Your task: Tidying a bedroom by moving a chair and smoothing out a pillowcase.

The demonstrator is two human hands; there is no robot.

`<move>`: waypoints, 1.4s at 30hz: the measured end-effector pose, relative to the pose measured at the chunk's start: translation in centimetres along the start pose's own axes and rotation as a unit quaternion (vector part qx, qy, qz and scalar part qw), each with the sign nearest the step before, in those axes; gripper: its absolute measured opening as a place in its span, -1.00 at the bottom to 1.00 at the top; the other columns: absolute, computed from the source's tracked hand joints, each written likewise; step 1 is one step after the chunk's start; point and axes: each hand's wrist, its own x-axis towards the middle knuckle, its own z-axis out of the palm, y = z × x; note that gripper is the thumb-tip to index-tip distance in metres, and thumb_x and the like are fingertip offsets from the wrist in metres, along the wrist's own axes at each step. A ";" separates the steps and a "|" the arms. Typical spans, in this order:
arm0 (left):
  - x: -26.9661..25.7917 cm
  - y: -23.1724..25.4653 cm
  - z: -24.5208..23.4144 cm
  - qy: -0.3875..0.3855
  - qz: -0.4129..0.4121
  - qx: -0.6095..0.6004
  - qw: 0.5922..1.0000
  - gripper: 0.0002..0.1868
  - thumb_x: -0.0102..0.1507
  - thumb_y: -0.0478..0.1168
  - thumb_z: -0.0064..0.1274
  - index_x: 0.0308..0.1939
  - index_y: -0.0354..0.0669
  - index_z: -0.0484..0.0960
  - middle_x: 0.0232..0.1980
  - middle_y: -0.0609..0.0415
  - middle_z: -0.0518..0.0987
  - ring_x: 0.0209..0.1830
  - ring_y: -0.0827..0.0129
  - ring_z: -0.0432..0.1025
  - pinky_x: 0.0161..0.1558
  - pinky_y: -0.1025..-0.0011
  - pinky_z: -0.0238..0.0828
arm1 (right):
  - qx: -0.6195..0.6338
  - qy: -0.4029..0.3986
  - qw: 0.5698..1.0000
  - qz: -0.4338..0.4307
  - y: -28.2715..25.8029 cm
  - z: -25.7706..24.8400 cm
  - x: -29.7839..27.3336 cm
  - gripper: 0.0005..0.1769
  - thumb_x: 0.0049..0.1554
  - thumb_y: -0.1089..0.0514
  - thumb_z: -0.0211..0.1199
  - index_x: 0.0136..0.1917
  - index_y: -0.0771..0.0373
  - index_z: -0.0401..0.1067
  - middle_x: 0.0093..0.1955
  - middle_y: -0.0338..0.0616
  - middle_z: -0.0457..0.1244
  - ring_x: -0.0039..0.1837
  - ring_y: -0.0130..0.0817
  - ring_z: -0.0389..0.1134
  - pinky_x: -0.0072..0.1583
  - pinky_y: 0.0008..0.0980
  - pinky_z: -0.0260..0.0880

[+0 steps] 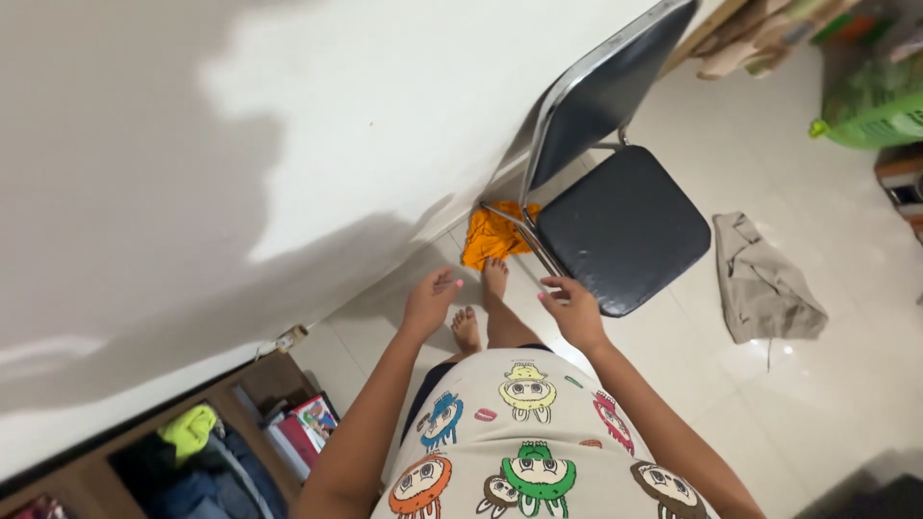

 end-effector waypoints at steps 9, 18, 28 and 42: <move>6.0 -4.7 1.5 -0.011 -0.020 0.056 0.998 -0.46 0.21 -0.02 0.20 0.22 -0.17 0.60 0.10 -0.04 0.67 0.05 0.23 0.57 0.08 0.35 0.43 | 0.006 0.054 0.999 -0.002 0.7 2.1 0.6 -0.64 0.09 0.13 0.36 0.15 0.26 0.55 0.14 -0.04 0.39 0.04 -0.28 0.47 0.09 -0.34 0.48; 9.6 -7.6 3.5 -0.019 0.015 0.085 0.996 -0.50 0.21 -0.03 0.20 0.16 -0.21 0.63 0.09 -0.10 0.67 0.05 0.18 0.57 0.06 0.30 0.46 | -0.014 0.097 0.995 0.023 1.7 1.8 1.4 -0.63 0.07 0.08 0.38 0.15 0.19 0.57 0.12 -0.03 0.40 0.04 -0.24 0.43 0.12 -0.30 0.46; 8.9 -7.1 5.2 -0.030 0.062 0.095 0.993 -0.50 0.20 -0.06 0.23 0.16 -0.23 0.63 0.01 -0.13 0.71 0.01 0.17 0.60 0.08 0.32 0.46 | -0.064 0.115 0.991 0.030 2.8 2.8 2.2 -0.62 0.03 0.11 0.41 0.14 0.18 0.57 0.09 -0.01 0.37 -0.01 -0.21 0.41 0.05 -0.27 0.46; 7.6 -7.4 7.3 -0.090 0.032 0.022 0.995 -0.45 0.21 -0.15 0.23 0.27 -0.19 0.53 0.15 -0.06 0.63 0.04 0.24 0.60 0.05 0.36 0.50 | -0.031 0.175 0.982 0.063 4.0 5.2 0.5 -0.62 0.06 0.18 0.37 0.16 0.18 0.48 0.23 -0.08 0.33 0.17 -0.13 0.41 0.15 -0.30 0.48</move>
